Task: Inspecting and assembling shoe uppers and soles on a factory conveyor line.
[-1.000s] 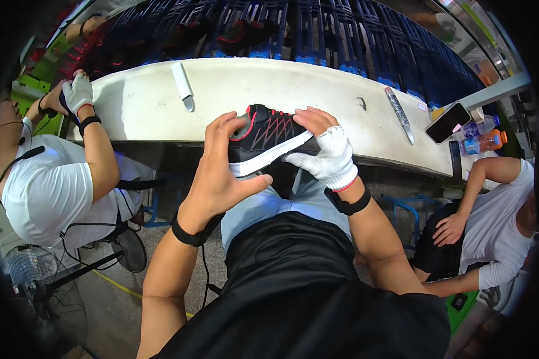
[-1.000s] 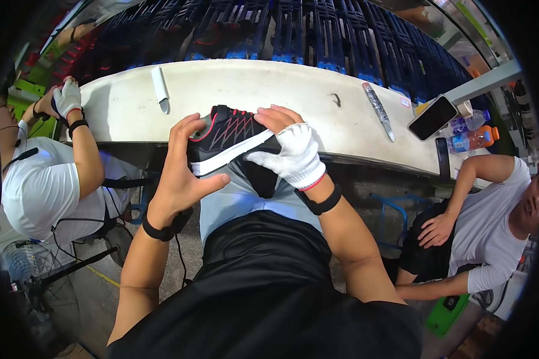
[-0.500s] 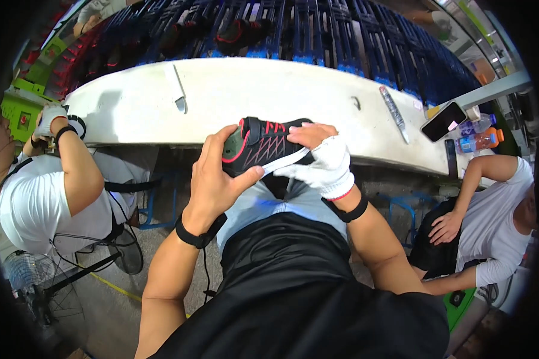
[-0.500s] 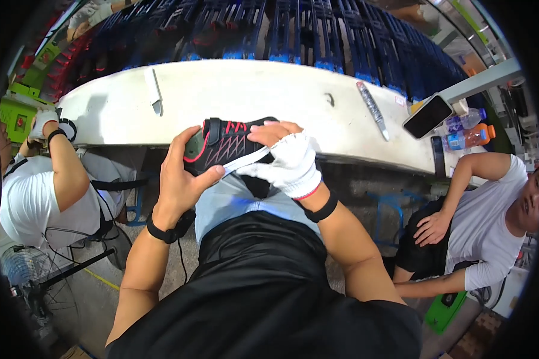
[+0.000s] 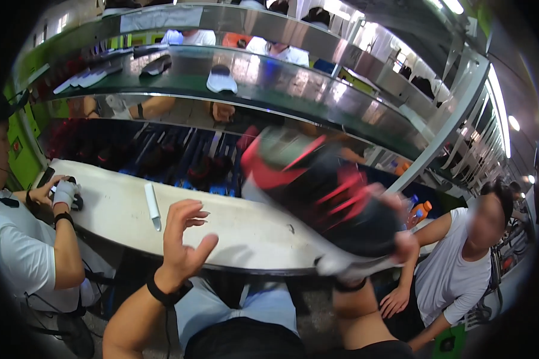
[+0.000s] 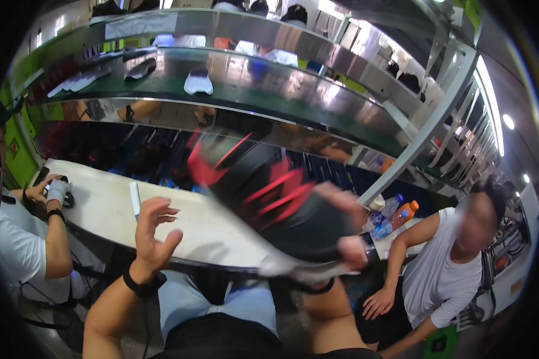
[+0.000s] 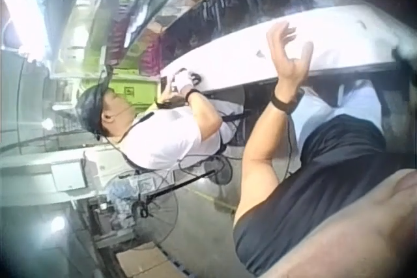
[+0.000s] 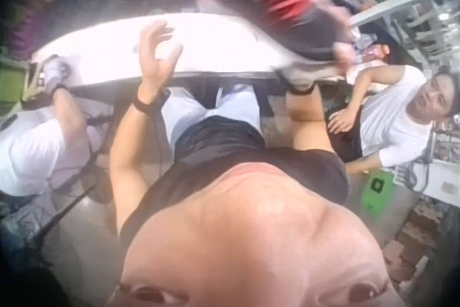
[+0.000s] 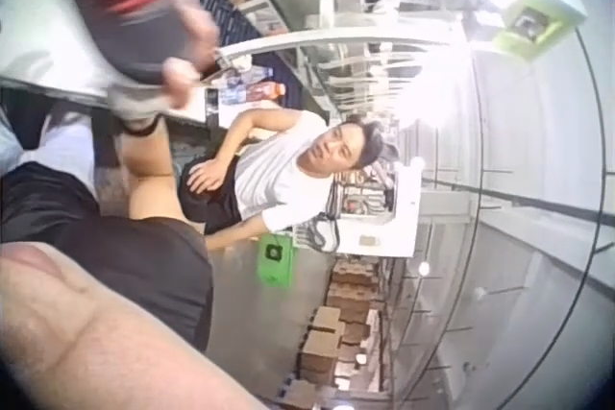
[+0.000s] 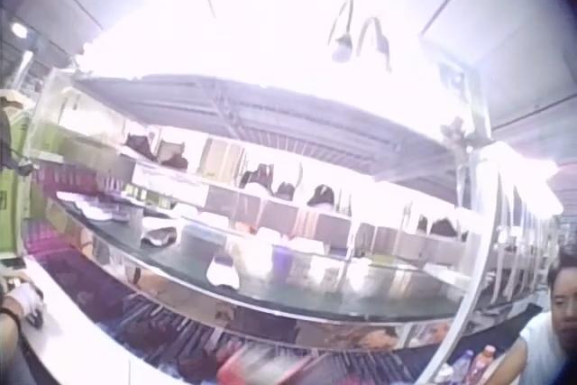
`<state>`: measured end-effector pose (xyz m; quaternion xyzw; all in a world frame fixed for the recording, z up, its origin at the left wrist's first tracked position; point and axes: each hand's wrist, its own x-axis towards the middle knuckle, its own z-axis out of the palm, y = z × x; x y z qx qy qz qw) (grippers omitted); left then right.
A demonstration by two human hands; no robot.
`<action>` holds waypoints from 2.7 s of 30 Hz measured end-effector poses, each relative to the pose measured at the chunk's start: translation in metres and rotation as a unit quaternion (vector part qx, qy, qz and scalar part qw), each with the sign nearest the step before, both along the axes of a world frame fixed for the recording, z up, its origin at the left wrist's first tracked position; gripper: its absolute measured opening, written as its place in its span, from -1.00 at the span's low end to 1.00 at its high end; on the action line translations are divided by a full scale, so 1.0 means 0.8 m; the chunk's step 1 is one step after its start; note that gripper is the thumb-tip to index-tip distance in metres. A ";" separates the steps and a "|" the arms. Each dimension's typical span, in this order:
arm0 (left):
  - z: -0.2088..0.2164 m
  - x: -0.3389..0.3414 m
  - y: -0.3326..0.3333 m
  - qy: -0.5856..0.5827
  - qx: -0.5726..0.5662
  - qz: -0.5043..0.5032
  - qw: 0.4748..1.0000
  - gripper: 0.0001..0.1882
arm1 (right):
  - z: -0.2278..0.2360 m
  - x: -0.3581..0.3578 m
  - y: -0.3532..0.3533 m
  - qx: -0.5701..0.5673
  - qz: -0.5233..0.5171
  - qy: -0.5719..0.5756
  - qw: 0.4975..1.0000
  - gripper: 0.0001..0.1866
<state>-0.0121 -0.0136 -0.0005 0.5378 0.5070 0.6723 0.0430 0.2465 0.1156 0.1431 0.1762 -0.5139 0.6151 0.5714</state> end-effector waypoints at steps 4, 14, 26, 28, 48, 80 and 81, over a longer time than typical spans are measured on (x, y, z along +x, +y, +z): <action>0.045 -0.027 0.070 0.076 -0.055 -0.009 0.996 -0.56 | 0.132 -0.033 0.150 0.370 -0.742 0.112 0.547 -0.15; 0.040 -0.095 0.222 0.436 -0.364 0.026 0.822 -0.51 | 0.246 -0.092 0.374 0.270 -0.772 -0.420 0.394 0.39; -0.079 -0.156 0.359 0.343 -0.588 0.122 0.722 -0.02 | 0.235 -0.141 0.423 0.252 -0.733 -0.549 0.313 0.45; -0.100 -0.172 0.361 0.321 -0.588 0.141 0.729 -0.17 | 0.230 -0.146 0.436 0.271 -0.759 -0.506 0.309 0.47; -0.027 -0.076 0.101 0.383 -0.387 -0.258 0.798 -0.50 | 0.225 -0.154 0.441 0.223 -0.727 -0.580 0.294 0.31; -0.013 0.065 0.015 0.208 0.055 -0.032 0.976 -0.44 | -0.065 -0.040 0.096 0.433 -0.521 -0.061 0.734 -0.82; -0.010 0.061 0.007 0.205 0.035 -0.018 0.978 -0.43 | -0.097 -0.012 0.098 0.408 -0.453 -0.060 0.791 -0.77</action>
